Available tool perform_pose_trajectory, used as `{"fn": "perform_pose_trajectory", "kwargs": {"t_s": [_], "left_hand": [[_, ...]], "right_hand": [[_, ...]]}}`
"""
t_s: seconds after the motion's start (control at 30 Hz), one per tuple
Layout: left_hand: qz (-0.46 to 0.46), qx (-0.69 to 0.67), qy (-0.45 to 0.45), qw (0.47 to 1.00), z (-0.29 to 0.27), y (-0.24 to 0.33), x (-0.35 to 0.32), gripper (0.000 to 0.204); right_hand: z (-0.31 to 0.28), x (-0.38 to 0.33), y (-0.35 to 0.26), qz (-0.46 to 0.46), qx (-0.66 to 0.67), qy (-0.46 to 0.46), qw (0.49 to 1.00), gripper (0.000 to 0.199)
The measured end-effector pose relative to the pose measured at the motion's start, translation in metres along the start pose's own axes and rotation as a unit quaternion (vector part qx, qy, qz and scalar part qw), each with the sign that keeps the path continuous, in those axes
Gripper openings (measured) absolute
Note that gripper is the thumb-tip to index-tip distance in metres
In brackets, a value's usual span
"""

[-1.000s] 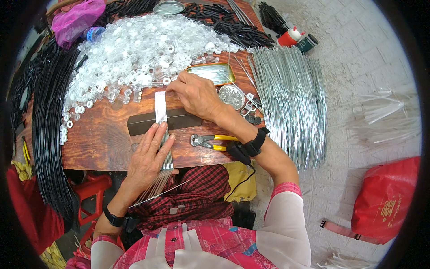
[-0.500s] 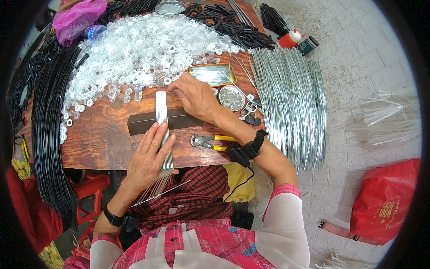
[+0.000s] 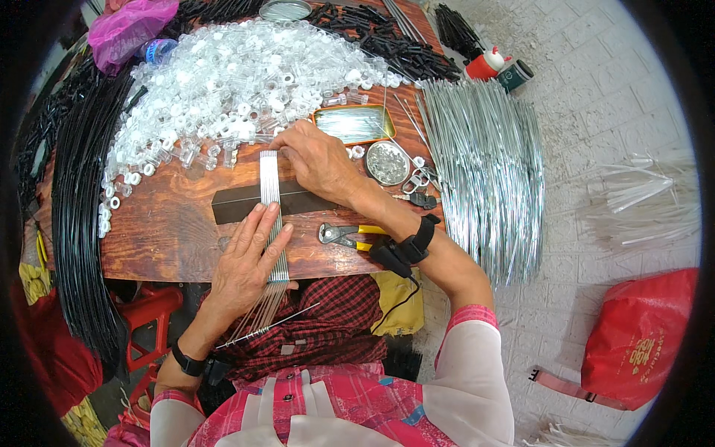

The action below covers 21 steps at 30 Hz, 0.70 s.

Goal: The person is assembling umbrella frames by threading metal ribs through a central hub and using pliers to secure them.

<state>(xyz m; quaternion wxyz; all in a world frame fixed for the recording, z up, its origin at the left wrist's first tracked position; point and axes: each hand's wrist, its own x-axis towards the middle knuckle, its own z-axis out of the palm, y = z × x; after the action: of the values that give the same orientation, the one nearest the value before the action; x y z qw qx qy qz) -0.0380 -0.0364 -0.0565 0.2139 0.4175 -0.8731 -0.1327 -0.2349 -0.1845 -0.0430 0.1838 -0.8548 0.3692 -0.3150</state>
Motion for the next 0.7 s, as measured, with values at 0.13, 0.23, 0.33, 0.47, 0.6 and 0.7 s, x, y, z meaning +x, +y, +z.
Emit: {"fn": "perform_pose_trajectory", "kwargs": {"t_s": [0.13, 0.23, 0.33, 0.47, 0.6, 0.7], "left_hand": [[0.000, 0.003, 0.002, 1.000, 0.0005, -0.0003, -0.0001, 0.085], [-0.001, 0.008, 0.003, 1.000, 0.0015, -0.0008, -0.0002, 0.085], [-0.003, 0.006, 0.001, 1.000, 0.0016, -0.0009, -0.0002, 0.085], [0.001, 0.018, 0.000, 1.000, -0.0002, -0.0013, -0.0001, 0.086], [0.000, 0.026, 0.002, 1.000, 0.0018, -0.0012, 0.0008, 0.087], [-0.004, 0.006, 0.000, 1.000, -0.0008, -0.0003, 0.0015, 0.086]], "right_hand": [[0.0009, 0.0012, -0.0004, -0.003, 0.013, 0.003, 1.000, 0.019], [-0.0019, 0.0040, -0.0044, -0.001, 0.013, -0.005, 1.000, 0.020], [0.0003, 0.0051, -0.0024, -0.002, 0.015, -0.007, 1.000, 0.021], [0.0011, 0.0074, -0.0014, -0.011, 0.013, -0.005, 1.000, 0.020], [0.0014, 0.0070, 0.0010, -0.014, 0.011, 0.000, 1.000, 0.019], [0.0043, 0.0082, 0.0007, -0.016, 0.005, -0.006, 1.000, 0.021]]}}
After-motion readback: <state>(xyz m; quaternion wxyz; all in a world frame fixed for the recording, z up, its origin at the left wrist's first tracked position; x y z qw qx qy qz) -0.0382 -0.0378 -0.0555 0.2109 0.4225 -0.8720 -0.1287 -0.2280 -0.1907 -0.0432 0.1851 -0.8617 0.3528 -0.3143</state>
